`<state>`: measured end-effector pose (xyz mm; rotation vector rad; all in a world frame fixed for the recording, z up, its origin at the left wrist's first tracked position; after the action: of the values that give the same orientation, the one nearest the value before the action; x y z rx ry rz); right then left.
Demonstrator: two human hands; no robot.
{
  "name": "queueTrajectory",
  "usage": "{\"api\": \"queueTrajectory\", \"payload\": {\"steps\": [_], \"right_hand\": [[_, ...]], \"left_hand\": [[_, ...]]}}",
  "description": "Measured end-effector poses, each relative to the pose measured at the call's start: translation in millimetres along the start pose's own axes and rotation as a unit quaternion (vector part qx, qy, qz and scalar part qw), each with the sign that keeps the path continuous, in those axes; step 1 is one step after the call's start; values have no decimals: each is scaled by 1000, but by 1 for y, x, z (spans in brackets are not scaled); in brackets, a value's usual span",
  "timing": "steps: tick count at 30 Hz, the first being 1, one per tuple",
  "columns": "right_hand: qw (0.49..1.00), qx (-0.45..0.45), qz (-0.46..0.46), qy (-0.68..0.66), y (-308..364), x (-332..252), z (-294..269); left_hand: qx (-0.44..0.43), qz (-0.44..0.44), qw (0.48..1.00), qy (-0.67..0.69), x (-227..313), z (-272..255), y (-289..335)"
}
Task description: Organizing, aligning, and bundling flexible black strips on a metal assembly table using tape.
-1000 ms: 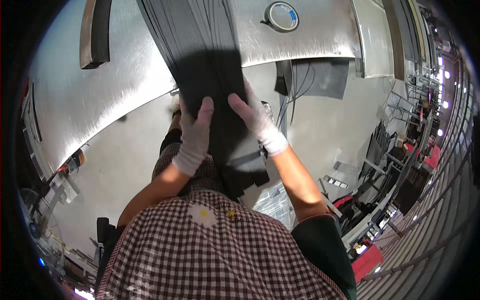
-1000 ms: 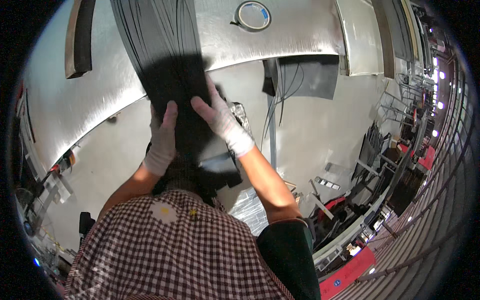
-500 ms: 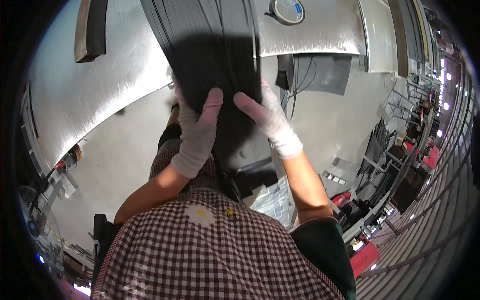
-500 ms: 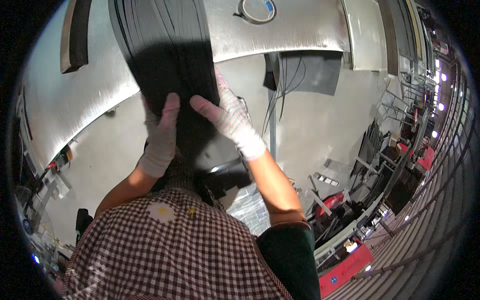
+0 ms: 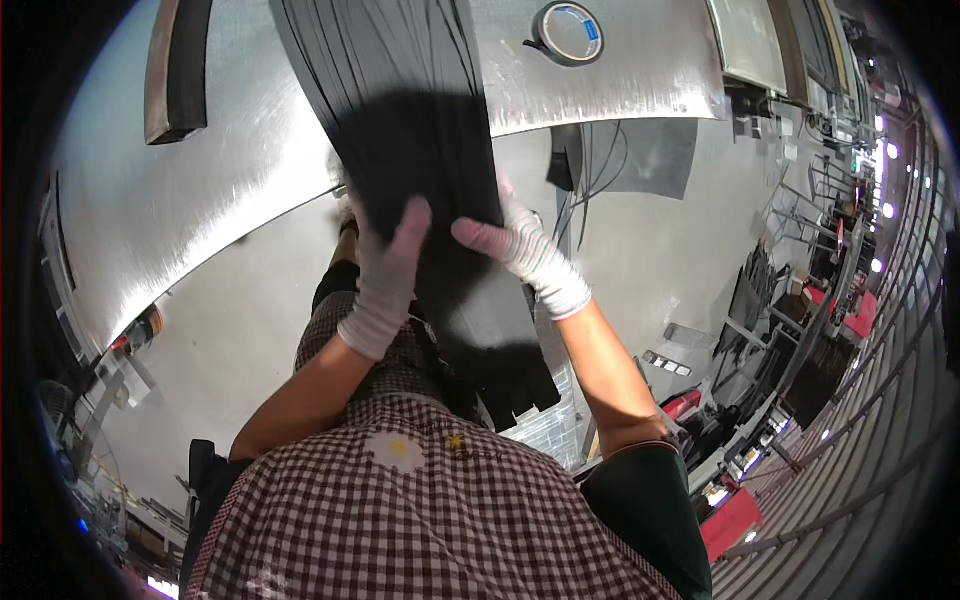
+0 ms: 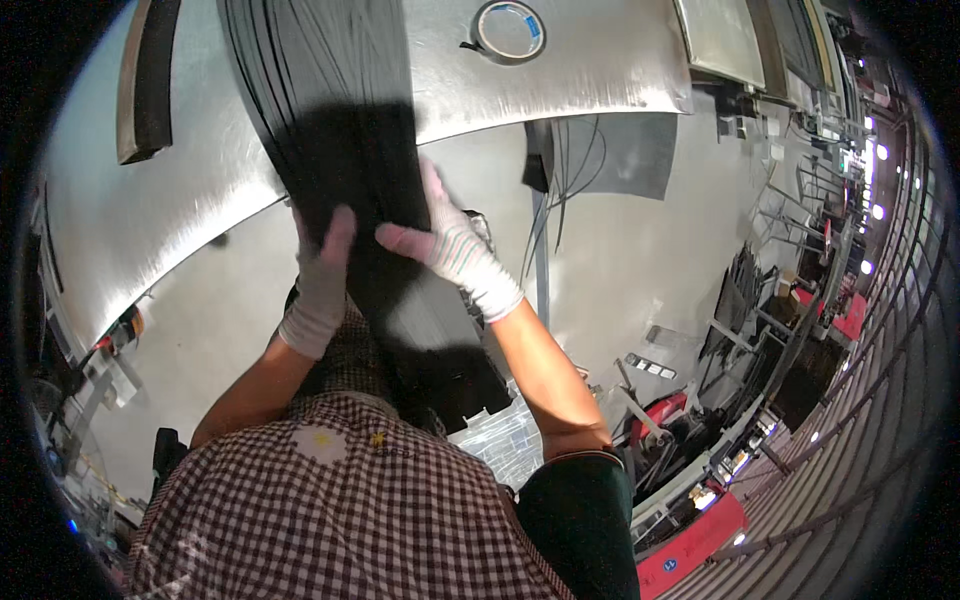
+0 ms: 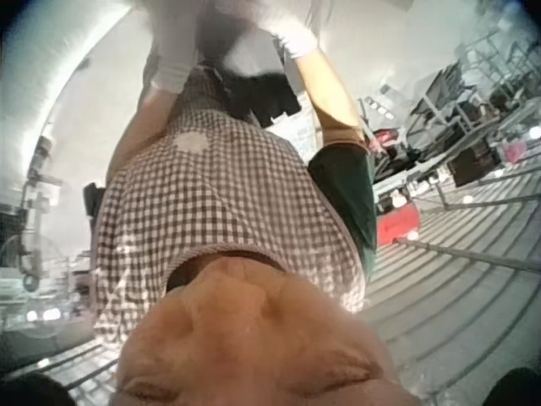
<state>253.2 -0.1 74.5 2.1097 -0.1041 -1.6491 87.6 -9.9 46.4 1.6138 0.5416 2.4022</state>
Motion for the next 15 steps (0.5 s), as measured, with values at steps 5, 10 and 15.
{"api": "queueTrajectory", "payload": {"steps": [5, 10, 15], "right_hand": [[999, 37, -23, -1, 15, -25, 8], [992, 10, 95, -83, -3, -18, 0], [989, 26, 63, -129, 7, -24, 12]], "left_hand": [[6, -23, 998, 51, 44, 7, 12], [-6, -70, 997, -22, 6, -3, -9], [41, -121, 989, -71, 29, -1, -4]]}}
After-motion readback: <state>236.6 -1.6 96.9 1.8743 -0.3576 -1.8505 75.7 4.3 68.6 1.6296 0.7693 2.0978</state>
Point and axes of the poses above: each hand's wrist, its own y-axis away from the middle knuckle, its own z-axis out of the palm, x = y × z, the point moved 1 cm from there along -y, towards the middle knuckle, and after that the axes turned 8 degrees about y, right-handed, at the moved point
